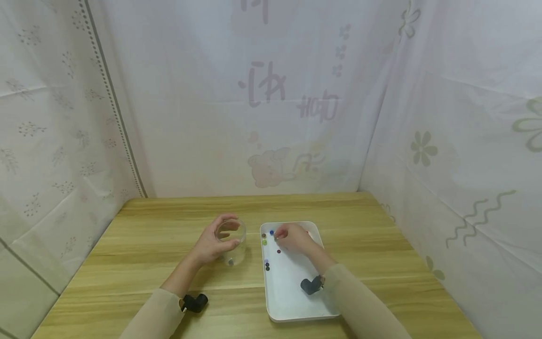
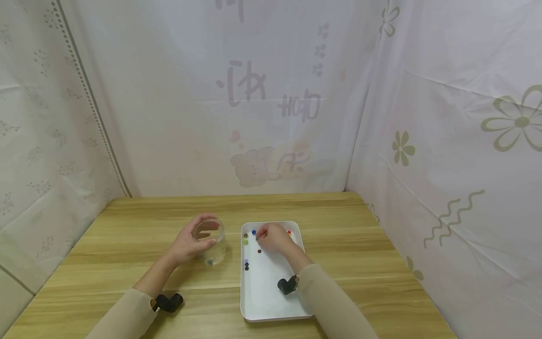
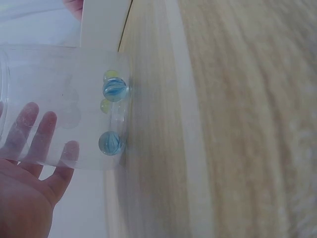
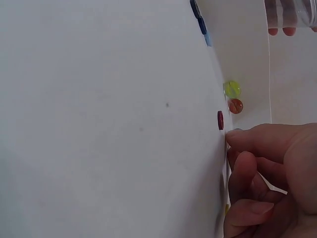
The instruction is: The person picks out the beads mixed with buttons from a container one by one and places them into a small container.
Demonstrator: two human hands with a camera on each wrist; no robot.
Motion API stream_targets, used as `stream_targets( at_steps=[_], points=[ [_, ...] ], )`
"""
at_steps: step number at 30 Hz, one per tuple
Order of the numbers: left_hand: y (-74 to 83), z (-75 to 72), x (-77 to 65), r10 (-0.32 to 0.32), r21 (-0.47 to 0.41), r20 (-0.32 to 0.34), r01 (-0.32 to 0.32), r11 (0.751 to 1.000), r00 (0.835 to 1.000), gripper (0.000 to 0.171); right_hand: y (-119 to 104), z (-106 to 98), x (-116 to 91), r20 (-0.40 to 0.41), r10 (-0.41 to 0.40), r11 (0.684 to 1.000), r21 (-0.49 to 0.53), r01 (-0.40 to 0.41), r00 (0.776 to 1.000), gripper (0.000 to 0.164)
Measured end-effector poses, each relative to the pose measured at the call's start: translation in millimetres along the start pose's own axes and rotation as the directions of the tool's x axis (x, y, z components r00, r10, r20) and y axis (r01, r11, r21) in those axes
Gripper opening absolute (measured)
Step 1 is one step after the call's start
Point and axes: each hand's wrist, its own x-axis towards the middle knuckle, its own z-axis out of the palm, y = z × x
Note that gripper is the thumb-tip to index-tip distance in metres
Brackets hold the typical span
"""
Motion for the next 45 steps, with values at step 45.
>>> stream_targets(
  at_steps=[45],
  points=[
    [-1.2,1.3,-0.4,-0.019,0.012,-0.005,0.019,1.0,1.0,0.063,-10,-18,-1,-0.142,-0.043,0.918,0.386,0.095,0.989,0.029]
  ],
)
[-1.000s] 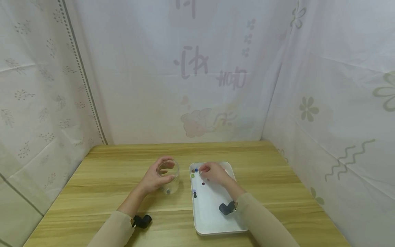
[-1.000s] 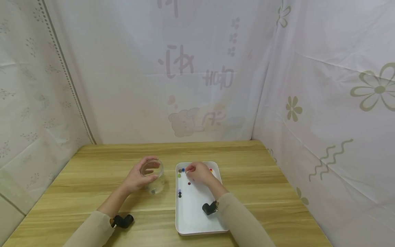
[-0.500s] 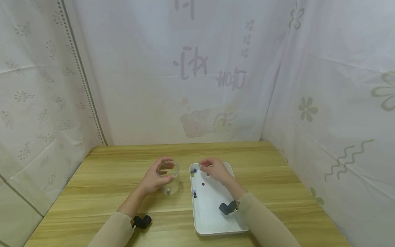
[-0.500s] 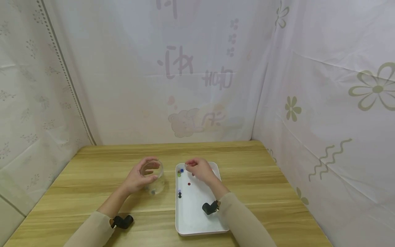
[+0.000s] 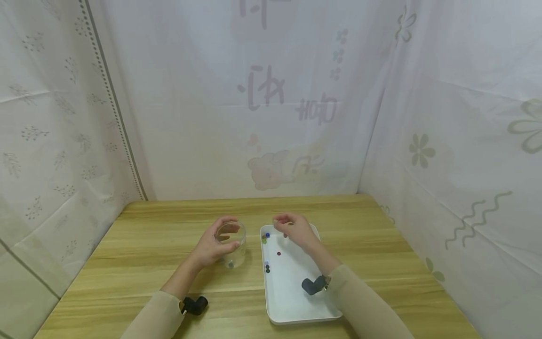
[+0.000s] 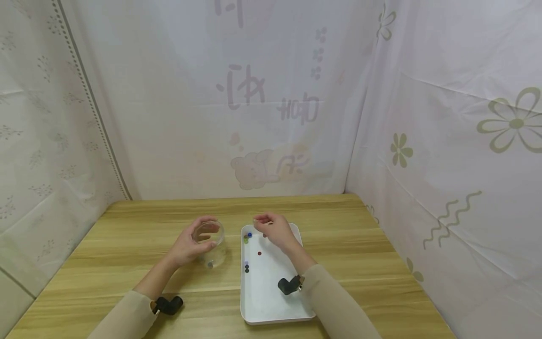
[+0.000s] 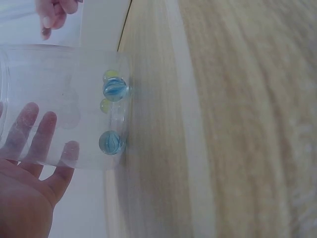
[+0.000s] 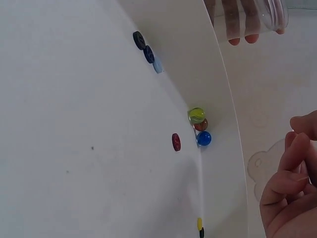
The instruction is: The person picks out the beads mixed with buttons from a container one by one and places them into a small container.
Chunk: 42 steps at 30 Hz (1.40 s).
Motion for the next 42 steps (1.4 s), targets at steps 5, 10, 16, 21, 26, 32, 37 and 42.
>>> stream_targets(
  at_steps=[5,10,16,21,26,32,37,42],
  points=[
    [0.0,0.3,0.1,0.001,-0.007,-0.001,-0.001,1.0,1.0,0.064,-10,-1,-3,0.012,-0.002,1.0,0.019,0.002,1.0,0.029],
    [-0.8,0.1,0.2,0.006,-0.003,-0.003,-0.006,1.0,1.0,0.066,-21,-1,-4,0.028,-0.007,0.999,0.038,0.006,1.0,0.028],
    [-1.3,-0.1,0.3,0.009,0.003,-0.001,-0.009,1.0,1.0,0.067,-31,1,-5,0.049,-0.039,0.996,0.088,0.034,0.998,0.027],
    [-1.4,-0.4,0.8,0.011,0.0,0.0,-0.011,1.0,1.0,0.069,-40,5,-5,0.06,-0.061,0.993,0.108,0.054,0.996,0.027],
    [-1.3,-0.5,1.1,0.007,-0.008,-0.001,-0.007,1.0,1.0,0.068,-50,10,-7,0.073,-0.082,0.991,0.115,0.073,0.994,0.028],
    [-1.7,-0.6,1.0,0.005,-0.016,0.003,-0.005,1.0,1.0,0.068,-61,16,-8,0.096,-0.109,0.988,0.118,0.098,0.989,0.028],
    [-2.5,-0.9,1.1,0.01,-0.017,0.006,-0.01,1.0,1.0,0.069,-67,22,-8,0.118,-0.135,0.986,0.113,0.122,0.984,0.03],
    [-2.6,-0.6,1.2,0.013,-0.02,0.006,-0.013,1.0,1.0,0.068,-73,30,-7,0.135,-0.159,0.982,0.126,0.143,0.978,0.029]
  ],
)
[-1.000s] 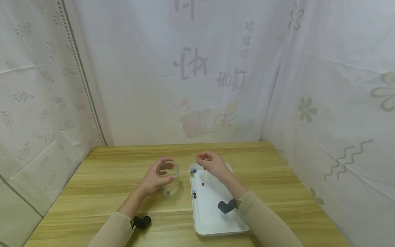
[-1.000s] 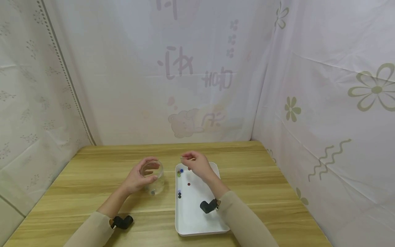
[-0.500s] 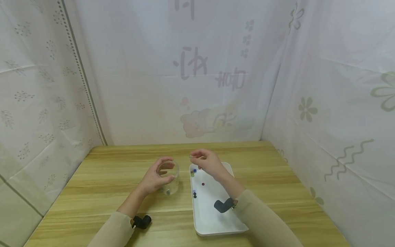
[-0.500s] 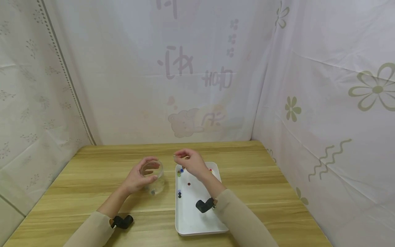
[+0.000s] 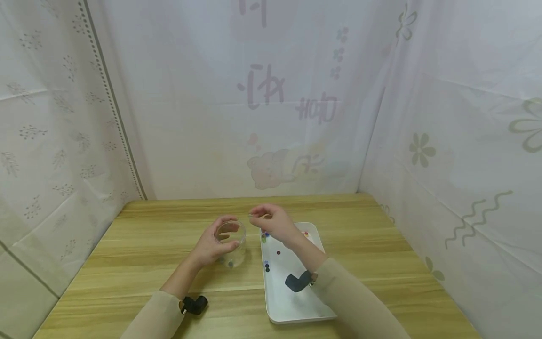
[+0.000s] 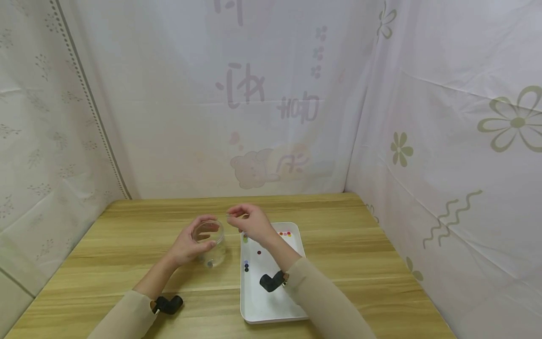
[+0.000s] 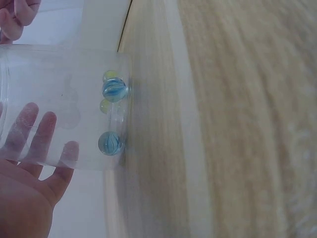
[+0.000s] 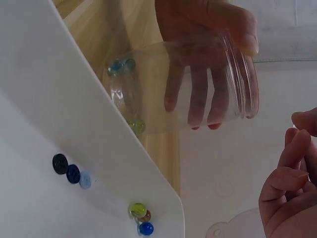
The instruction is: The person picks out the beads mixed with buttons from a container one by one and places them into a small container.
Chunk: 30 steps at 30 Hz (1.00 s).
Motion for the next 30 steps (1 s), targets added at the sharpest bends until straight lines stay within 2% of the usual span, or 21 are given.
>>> stream_targets(
  at_steps=[30],
  points=[
    [4.1,0.2,-2.6,-0.031,0.004,-0.005,0.031,1.0,1.0,0.065,-18,36,2,0.135,-0.046,0.999,-0.011,0.048,0.99,0.021]
  ],
)
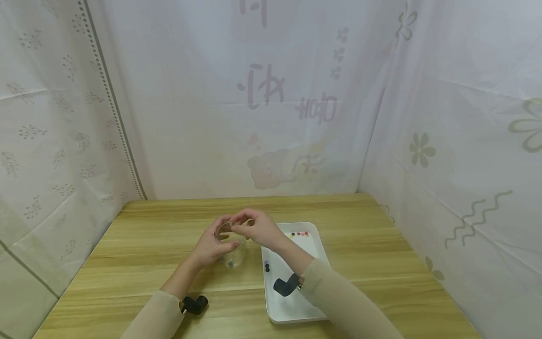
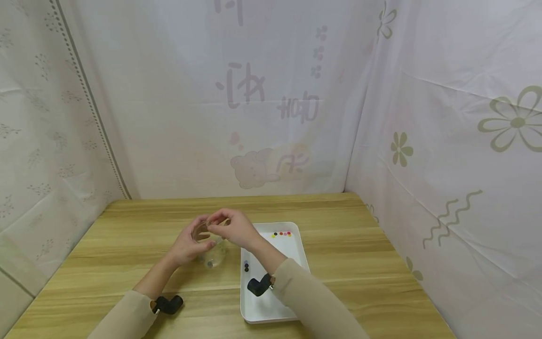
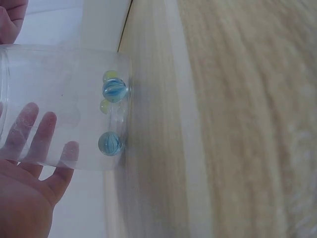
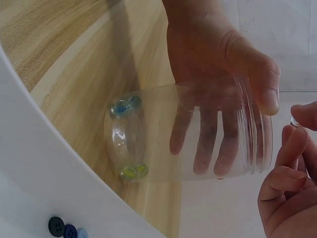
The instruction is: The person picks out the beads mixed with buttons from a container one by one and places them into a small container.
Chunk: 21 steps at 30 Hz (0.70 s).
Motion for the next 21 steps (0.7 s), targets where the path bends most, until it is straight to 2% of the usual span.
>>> stream_targets(
  at_steps=[14,21],
  points=[
    [-0.1,0.2,0.5,0.018,0.0,-0.007,-0.018,1.0,1.0,0.062,0.3,5.0,0.3,0.027,-0.015,1.0,0.002,0.015,1.0,0.022],
    [-0.2,0.0,0.4,0.007,0.007,-0.006,-0.007,1.0,1.0,0.063,0.2,1.8,-1.4,0.036,-0.004,1.0,0.009,0.004,0.999,0.029]
  ],
)
